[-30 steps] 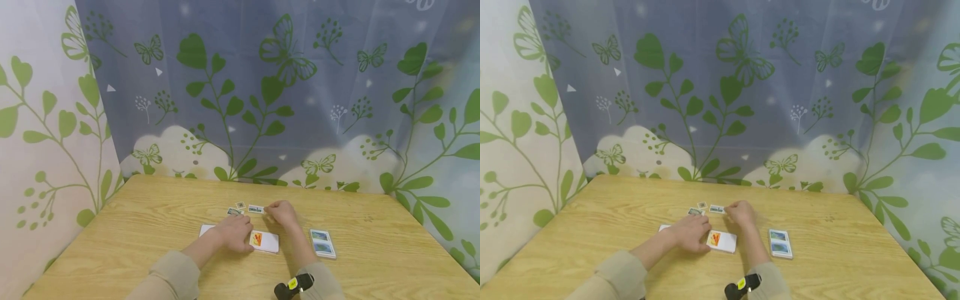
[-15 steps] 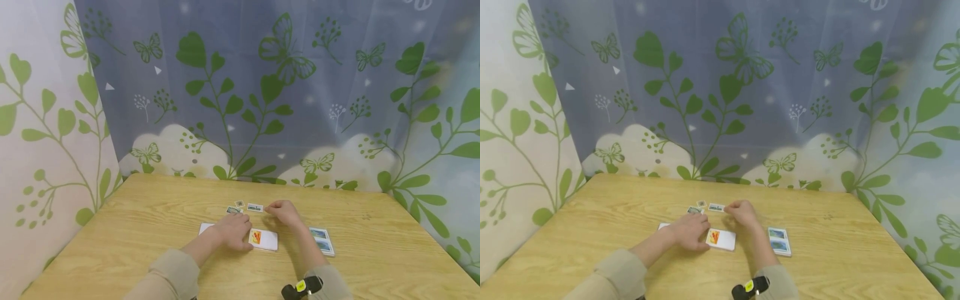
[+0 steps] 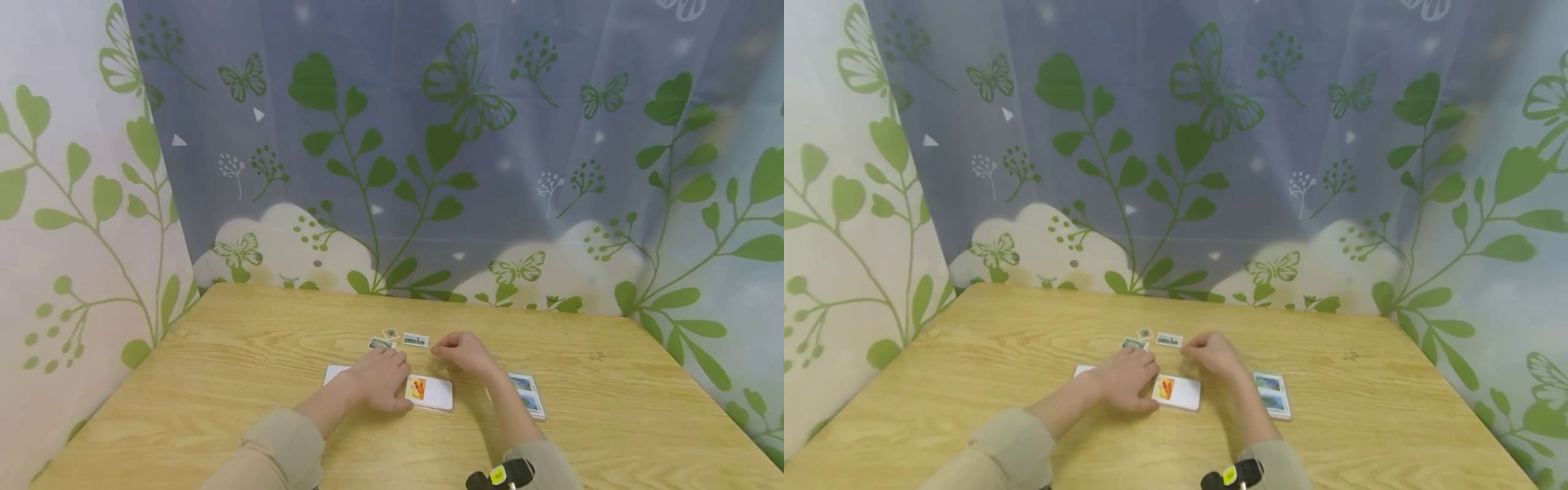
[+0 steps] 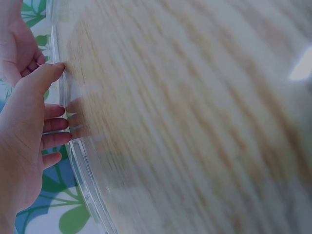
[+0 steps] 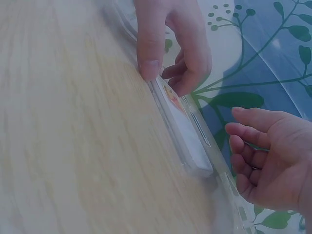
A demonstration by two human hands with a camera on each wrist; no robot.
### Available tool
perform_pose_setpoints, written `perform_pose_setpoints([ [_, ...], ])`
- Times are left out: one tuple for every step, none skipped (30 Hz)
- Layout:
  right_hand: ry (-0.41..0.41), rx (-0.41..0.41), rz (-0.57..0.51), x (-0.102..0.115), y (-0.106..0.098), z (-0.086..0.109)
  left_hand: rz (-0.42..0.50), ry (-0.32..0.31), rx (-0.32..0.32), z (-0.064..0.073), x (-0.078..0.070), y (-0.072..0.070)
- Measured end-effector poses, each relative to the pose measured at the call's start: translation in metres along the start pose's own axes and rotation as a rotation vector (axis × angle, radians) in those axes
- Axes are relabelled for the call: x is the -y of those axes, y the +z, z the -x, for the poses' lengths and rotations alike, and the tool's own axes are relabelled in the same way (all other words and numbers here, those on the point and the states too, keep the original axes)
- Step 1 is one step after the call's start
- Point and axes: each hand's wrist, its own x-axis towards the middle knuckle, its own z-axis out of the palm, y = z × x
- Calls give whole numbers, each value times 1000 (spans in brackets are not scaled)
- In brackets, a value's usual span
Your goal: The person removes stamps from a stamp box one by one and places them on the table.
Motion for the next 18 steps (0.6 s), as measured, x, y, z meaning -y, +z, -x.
perform_pose_setpoints([
  [-7, 22, -5, 0, 0, 0, -3, 2, -2, 0, 0, 0],
  [-15, 47, -9, 0, 0, 1, -5, 2, -4, 0, 0, 1],
  [-21, 72, -10, 0, 0, 2, -5, 2, -5, 0, 0, 1],
  [-32, 97, -5, 0, 0, 2, -8, 2, -5, 0, 0, 2],
  [-43, 118, 7, 1, 0, 2, -9, 1, -5, 0, 0, 2],
  [-56, 135, 24, 1, 0, 3, -10, 0, -4, 0, 0, 3],
  [-66, 150, 36, 1, 0, 3, -8, -2, -4, 0, 0, 3],
  [-76, 160, 51, 2, 0, 4, -3, -4, -4, -1, 1, 3],
  [-88, 165, 63, 2, 0, 5, 0, -6, -4, -1, 1, 3],
  [-99, 170, 78, 2, 1, 5, 1, -6, -4, -1, 1, 3],
  [-106, 174, 86, 3, 1, 6, 3, -7, -5, -1, 1, 3],
  [-113, 180, 92, 3, 2, 6, 2, -7, -6, -1, 1, 3],
  [-115, 188, 96, 3, 3, 7, 1, -6, -8, -1, 1, 4],
  [-117, 201, 96, 2, 3, 7, 0, -5, -10, -1, 1, 4],
  [-119, 213, 95, 2, 4, 7, -2, -3, -11, 0, 1, 4],
  [-119, 224, 97, 1, 5, 6, -4, -2, -12, 0, 0, 4],
  [-120, 233, 96, 0, 6, 6, -6, -2, -12, 0, 0, 3],
  [-123, 240, 99, -1, 7, 6, -7, -2, -12, 0, 0, 3],
])
